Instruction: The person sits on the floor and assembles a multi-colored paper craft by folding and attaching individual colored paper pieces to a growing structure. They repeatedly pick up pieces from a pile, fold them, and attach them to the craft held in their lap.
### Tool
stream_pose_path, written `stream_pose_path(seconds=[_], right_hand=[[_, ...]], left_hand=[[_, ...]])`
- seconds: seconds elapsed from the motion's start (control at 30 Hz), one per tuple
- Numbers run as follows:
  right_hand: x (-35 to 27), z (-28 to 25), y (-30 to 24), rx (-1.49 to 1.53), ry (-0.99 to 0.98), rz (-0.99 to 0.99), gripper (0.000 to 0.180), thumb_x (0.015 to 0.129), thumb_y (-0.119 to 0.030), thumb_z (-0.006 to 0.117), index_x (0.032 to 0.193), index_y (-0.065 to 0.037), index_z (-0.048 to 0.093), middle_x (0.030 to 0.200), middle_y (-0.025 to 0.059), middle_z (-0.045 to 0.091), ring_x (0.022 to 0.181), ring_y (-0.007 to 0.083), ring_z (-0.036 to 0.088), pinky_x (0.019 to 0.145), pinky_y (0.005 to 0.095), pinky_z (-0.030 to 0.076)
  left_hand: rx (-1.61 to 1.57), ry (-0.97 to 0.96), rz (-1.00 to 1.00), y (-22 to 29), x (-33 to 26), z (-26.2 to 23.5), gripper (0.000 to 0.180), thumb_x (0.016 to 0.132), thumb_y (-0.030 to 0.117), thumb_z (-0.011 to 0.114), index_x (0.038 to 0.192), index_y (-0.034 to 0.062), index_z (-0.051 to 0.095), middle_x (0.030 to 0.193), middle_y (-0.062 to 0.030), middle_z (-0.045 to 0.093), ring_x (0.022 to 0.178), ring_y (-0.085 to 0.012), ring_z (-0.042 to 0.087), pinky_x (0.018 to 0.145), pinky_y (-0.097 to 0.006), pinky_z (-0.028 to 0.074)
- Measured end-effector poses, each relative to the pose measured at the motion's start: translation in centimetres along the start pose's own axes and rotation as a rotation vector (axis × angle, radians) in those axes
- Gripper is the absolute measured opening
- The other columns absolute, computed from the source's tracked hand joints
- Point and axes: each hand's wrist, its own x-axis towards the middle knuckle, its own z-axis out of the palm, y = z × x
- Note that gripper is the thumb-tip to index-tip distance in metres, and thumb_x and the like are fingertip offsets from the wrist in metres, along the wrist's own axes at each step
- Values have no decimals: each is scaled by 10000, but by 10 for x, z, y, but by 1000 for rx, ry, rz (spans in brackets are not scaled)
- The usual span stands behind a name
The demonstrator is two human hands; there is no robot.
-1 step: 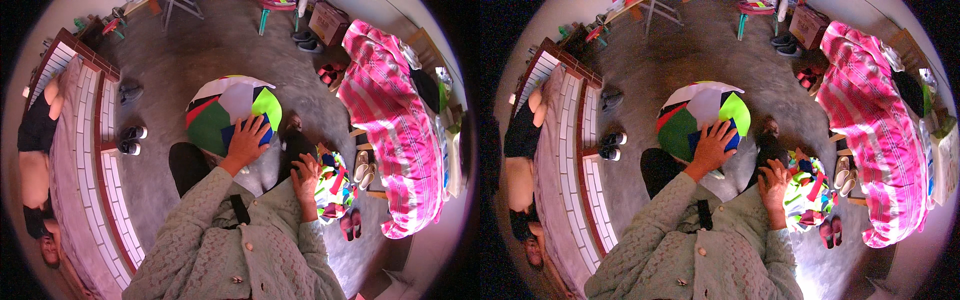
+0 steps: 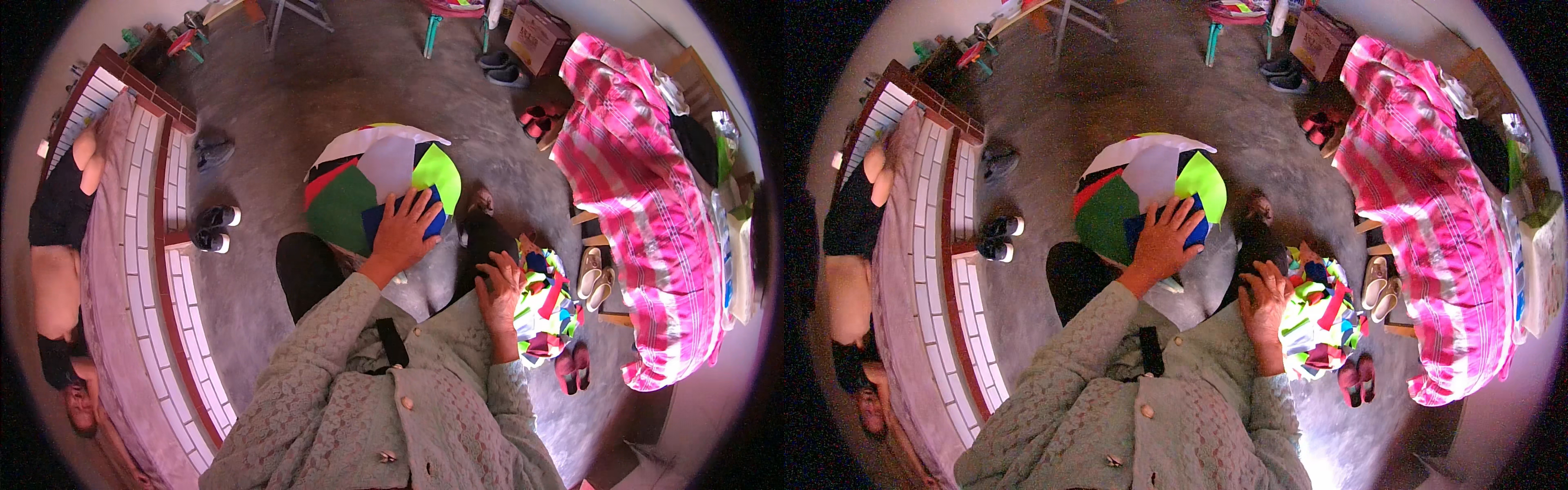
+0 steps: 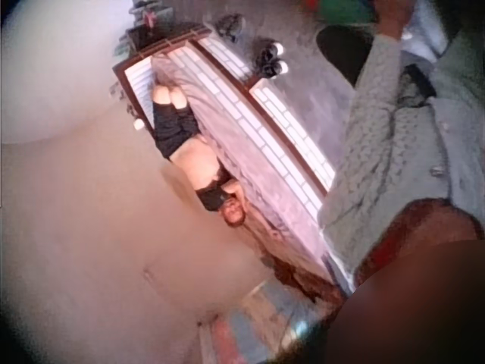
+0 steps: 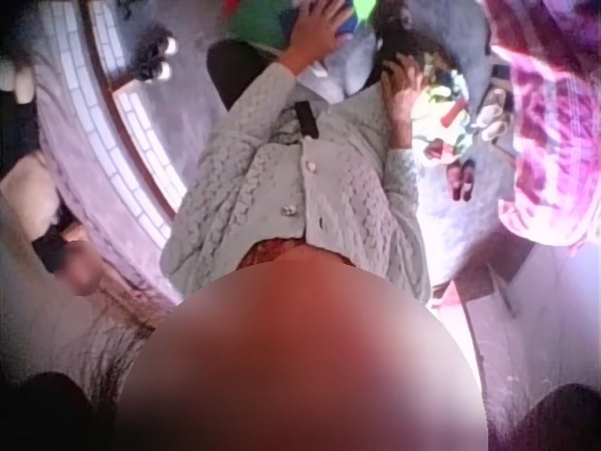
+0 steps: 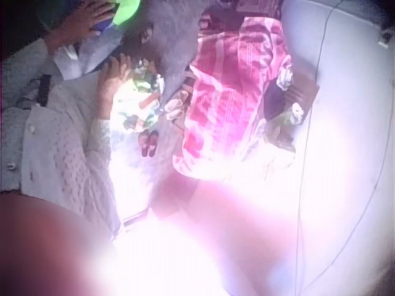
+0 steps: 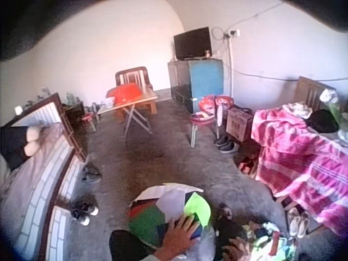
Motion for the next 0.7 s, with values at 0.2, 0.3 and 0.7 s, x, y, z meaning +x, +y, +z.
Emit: stream_pose_path(seconds=[0.2, 0.3, 0.7], right_hand=[[1, 2, 1, -13, -12, 10, 280, 673, -106, 676, 950, -133, 644, 1178, 43, 544, 1184, 260, 436, 980, 427, 276], [1, 1, -1, -5, -14, 25, 277, 677, -109, 672, 952, -133, 645, 1179, 42, 544, 1186, 261, 435, 987, 431, 273], [-2, 2, 1, -25, -11, 17, 283, 675, -108, 676, 955, -137, 647, 1195, 34, 541, 1198, 260, 429, 998, 426, 264]], left_hand=[[-15, 7, -10, -1, 0, 2, 629, 739, 406, 642, 1281, 151, 452, 1384, -99, 368, 1276, -314, 318, 1013, -562, 217], [-23, 24, -14, -1, -1, 3, 629, 738, 407, 642, 1279, 148, 453, 1384, -98, 367, 1276, -316, 316, 1017, -559, 211], [-29, 4, -25, -2, -2, 2, 613, 756, 419, 617, 1283, 147, 460, 1390, -106, 358, 1289, -317, 297, 1033, -560, 192]])
